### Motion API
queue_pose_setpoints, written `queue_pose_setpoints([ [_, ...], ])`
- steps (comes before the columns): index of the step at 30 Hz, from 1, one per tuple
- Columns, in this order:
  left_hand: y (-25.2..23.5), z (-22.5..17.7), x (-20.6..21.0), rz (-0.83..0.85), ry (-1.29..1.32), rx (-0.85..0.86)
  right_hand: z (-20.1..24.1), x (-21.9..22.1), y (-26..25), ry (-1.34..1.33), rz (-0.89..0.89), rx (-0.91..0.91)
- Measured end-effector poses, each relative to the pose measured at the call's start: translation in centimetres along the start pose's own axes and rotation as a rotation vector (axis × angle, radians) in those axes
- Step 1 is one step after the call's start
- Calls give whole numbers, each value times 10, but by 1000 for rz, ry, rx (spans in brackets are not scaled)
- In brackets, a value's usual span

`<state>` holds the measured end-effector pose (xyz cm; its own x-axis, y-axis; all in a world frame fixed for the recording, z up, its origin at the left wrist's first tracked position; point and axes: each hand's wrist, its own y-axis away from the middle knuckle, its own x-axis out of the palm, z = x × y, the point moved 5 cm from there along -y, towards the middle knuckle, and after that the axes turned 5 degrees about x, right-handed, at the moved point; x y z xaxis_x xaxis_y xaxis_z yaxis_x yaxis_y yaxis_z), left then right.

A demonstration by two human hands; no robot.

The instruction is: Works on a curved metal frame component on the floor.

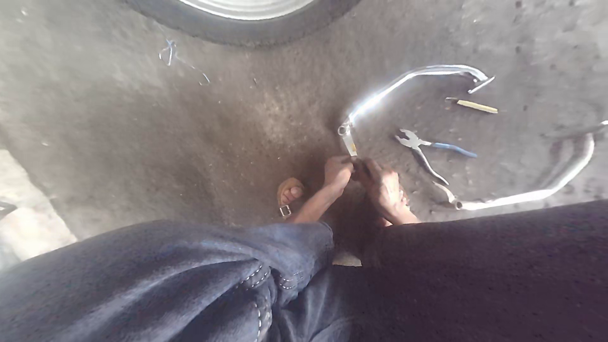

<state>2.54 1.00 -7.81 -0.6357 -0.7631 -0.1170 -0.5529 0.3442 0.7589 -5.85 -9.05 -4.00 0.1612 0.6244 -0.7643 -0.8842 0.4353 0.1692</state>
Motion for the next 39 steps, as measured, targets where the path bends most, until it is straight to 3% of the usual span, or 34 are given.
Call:
queue_pose_setpoints([
  [15, -1, -3, -3, 8, -54, 37, -3, -4, 8, 21, -21, -279],
  [20, 2, -3, -2, 19, 3, 2, -12, -9, 3, -125, 80, -145],
  [26, 4, -3, -3, 13, 72, -60, -12, -14, -6, -354, 36, 109],
  [39, 1, 1, -4, 26, 115, -43, -5, -5, -7, -56, 17, 55],
])
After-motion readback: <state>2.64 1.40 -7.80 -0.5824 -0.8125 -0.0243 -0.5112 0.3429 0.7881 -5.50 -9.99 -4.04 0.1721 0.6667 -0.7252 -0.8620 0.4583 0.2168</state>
